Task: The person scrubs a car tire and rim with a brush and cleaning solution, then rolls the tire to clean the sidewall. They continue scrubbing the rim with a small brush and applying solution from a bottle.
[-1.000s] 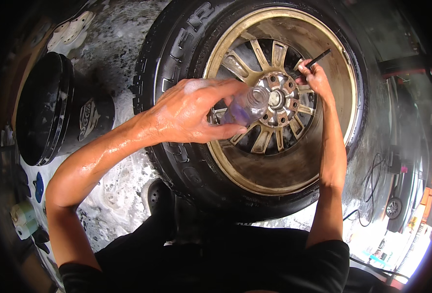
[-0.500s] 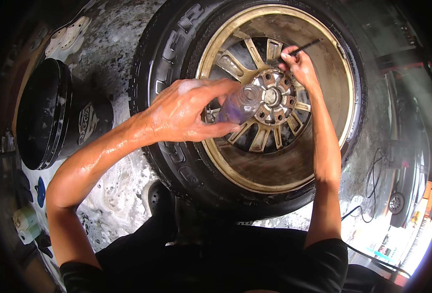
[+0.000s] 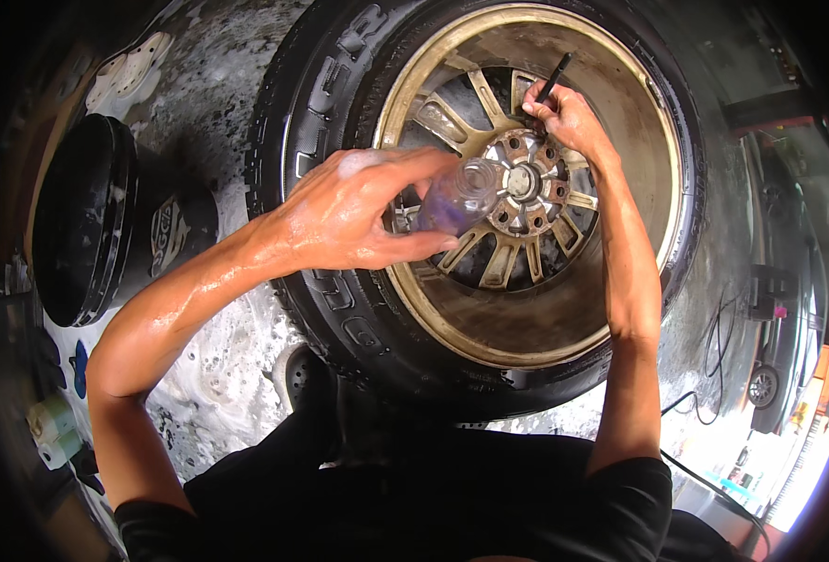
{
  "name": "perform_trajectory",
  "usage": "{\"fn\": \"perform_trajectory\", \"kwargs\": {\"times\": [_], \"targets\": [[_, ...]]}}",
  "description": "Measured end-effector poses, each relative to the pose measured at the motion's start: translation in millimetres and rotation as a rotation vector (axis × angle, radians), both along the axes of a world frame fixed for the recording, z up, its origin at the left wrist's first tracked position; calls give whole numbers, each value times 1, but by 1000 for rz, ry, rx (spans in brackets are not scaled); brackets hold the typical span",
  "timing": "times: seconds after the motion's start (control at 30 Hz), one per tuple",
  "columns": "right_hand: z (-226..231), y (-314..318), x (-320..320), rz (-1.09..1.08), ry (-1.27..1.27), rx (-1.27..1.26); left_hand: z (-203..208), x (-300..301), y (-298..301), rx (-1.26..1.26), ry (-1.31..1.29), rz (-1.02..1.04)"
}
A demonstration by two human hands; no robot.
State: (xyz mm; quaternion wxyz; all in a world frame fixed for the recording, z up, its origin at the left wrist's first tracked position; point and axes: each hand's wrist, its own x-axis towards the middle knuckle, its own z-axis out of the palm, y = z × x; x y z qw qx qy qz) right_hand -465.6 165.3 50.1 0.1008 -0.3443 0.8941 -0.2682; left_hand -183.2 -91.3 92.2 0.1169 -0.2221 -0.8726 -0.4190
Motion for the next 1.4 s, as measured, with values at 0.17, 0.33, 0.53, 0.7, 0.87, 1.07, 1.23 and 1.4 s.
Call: {"fn": "perform_trajectory", "kwargs": {"times": [0.17, 0.33, 0.53, 0.7, 0.87, 1.07, 1.23, 1.4], "targets": [[-2, 16, -2, 61, 35, -16, 2, 0, 2, 16, 35, -1], [-4, -6, -9, 102, -218, -76, 2, -2, 2, 28, 28, -5], [7, -21, 7, 303, -25, 55, 1, 1, 2, 23, 2, 32], [14, 20, -22, 41, -52, 284, 6, -1, 6, 38, -25, 13], [0, -34, 20, 349, -56, 95, 4, 1, 5, 41, -24, 45], [0, 31, -24, -67, -157, 120, 4, 3, 2, 58, -12, 38], [-2, 63, -14, -187, -290, 127, 5, 1, 4, 54, -26, 0], [-4, -27, 23, 111, 19, 129, 11, 1, 2, -4, -230, 63]]}}
